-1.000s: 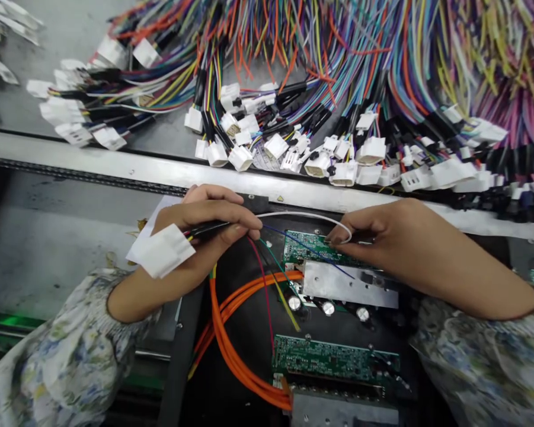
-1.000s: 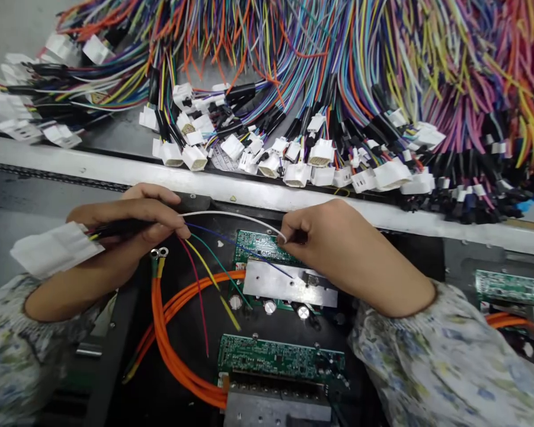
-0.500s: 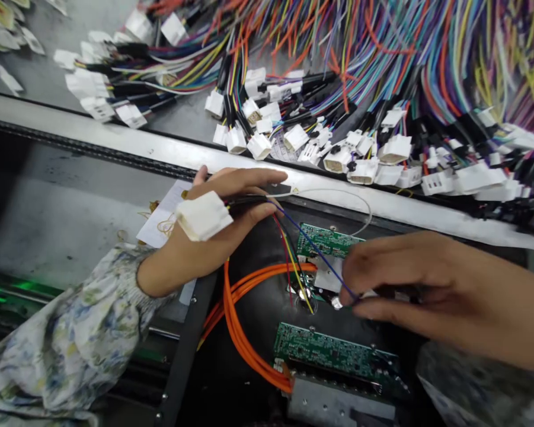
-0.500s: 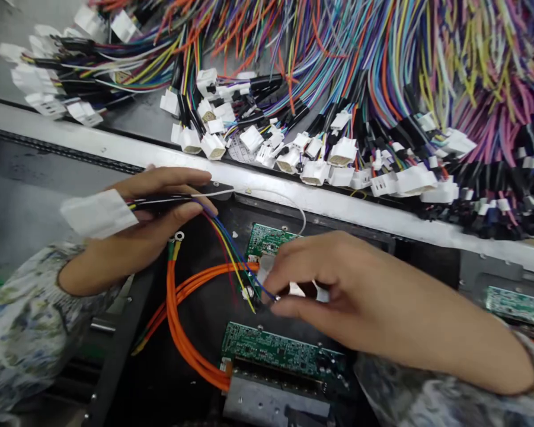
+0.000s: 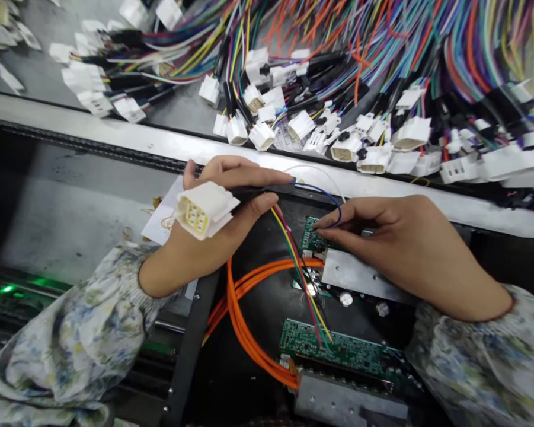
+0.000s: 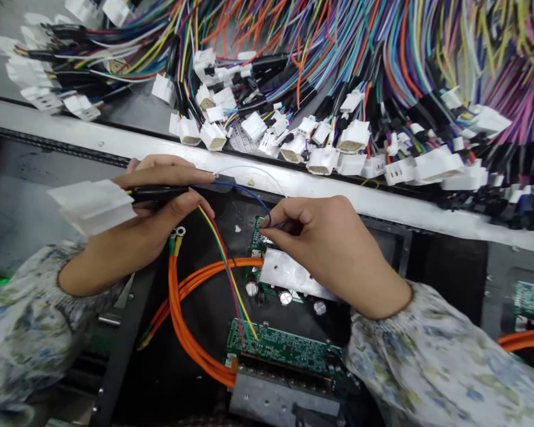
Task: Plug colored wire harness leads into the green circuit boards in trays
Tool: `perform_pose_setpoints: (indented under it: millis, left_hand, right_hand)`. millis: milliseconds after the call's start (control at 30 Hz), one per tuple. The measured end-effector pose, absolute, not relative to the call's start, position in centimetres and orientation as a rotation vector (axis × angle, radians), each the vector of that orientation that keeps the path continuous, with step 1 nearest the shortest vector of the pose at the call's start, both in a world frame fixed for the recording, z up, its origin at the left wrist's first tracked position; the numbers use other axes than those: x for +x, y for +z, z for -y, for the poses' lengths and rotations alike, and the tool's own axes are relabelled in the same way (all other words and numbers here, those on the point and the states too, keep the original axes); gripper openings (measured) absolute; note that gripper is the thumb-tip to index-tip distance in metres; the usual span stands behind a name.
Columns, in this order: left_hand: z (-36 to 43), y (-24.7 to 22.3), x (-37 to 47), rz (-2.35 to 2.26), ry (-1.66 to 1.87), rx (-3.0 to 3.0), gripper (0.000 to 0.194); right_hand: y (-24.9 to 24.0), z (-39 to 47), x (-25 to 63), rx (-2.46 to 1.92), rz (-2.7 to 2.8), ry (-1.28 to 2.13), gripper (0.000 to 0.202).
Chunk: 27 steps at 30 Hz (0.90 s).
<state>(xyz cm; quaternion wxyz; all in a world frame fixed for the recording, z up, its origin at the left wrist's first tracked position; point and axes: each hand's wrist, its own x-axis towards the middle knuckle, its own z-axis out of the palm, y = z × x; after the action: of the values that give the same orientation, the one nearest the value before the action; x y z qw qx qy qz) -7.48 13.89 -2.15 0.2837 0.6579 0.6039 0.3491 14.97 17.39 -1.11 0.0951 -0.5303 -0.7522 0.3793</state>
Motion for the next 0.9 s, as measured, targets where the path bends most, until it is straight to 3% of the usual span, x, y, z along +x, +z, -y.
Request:
perform_pose_setpoints:
  millis: [267, 400, 633, 767, 900]
  left_hand:
    - [-13.7, -2.0, -7.4, -1.719, 0.877, 1.821, 0.019]
    - [-13.7, -1.9, -7.3, -1.725, 0.858, 1.804, 0.020]
    - [-13.9, -1.8, -7.0, -1.699, 0.865, 1.712, 0.020]
    - [-13.9, -2.1, -7.3, -1.651, 0.855, 1.726, 0.020]
    - [-13.9, -2.3, -7.4, -1.646, 0.894, 1.702, 0.019]
  right_hand:
    - [-1.1, -17.5, 15.3, -1.494, 2.363, 1.058, 0.007]
    - [0.6, -17.1, 15.6, -1.477, 2.442, 0.947, 0.021]
    - [1.3, -17.0, 15.3, -1.185, 2.483, 1.451, 0.015]
    - [0.3, -17.4, 14.7, -1.470, 2.303, 1.163, 0.012]
    - [-0.3, -17.2, 14.2, -1.499, 2.370, 1.102, 0.009]
